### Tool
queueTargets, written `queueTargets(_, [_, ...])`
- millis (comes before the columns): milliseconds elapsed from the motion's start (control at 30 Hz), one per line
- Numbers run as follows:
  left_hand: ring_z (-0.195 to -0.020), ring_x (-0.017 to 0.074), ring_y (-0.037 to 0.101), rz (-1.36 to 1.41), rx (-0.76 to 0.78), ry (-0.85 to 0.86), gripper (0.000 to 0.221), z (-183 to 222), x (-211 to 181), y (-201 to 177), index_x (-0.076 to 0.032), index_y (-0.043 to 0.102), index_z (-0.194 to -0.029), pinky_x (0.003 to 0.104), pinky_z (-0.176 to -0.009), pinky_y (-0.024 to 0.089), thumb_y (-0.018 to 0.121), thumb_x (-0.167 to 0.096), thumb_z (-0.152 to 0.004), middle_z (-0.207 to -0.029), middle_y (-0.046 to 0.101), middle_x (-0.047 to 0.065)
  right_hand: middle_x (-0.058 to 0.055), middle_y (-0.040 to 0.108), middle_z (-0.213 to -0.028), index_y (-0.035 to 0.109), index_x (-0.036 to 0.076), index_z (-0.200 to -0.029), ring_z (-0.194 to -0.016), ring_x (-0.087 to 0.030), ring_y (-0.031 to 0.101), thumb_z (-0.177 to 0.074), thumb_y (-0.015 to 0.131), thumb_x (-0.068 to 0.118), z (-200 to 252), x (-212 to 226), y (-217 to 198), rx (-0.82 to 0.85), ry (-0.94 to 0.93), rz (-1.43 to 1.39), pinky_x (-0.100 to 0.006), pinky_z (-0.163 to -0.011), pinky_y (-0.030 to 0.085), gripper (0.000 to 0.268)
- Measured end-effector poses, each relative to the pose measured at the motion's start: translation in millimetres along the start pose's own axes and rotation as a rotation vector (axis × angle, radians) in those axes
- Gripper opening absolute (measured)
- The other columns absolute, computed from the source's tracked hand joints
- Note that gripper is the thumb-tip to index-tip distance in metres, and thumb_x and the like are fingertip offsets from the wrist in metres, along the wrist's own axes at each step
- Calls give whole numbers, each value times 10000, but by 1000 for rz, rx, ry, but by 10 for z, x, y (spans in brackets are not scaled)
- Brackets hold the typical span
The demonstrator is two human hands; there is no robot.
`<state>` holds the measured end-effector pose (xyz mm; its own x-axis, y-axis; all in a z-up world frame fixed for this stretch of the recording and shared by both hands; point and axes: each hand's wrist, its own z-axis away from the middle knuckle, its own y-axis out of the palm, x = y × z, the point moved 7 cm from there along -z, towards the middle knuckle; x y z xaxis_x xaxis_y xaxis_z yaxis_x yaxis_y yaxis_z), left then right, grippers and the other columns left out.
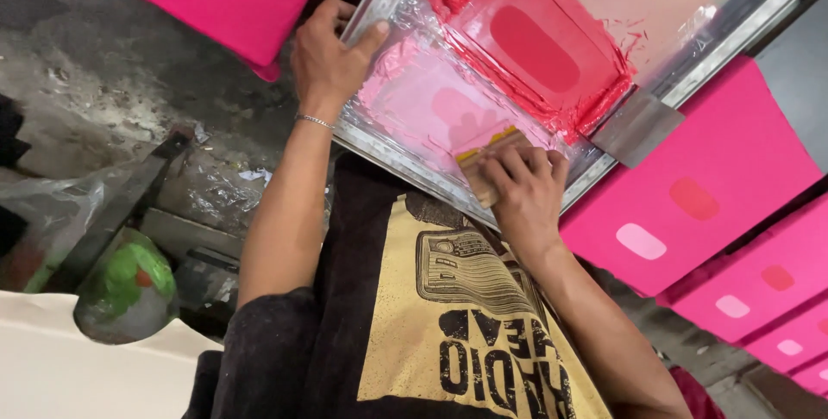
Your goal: Screen printing designs onto pink fabric pieces using a screen and squeegee at a fast, professional pace.
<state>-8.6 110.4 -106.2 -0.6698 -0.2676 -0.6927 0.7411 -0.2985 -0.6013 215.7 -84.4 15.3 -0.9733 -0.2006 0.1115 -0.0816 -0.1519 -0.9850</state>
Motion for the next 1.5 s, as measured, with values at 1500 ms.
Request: queueTargets(1500, [-711,171,646,53,-33,57,404,-3,40,-13,-156,671,-890,395,-593,452,753,-546,-821,-805,707,-40,43,641,-1039,626,232,-946,-983,-259,549,-816,717,180,523,-512,-95,63,11,58,-407,-906,412,167])
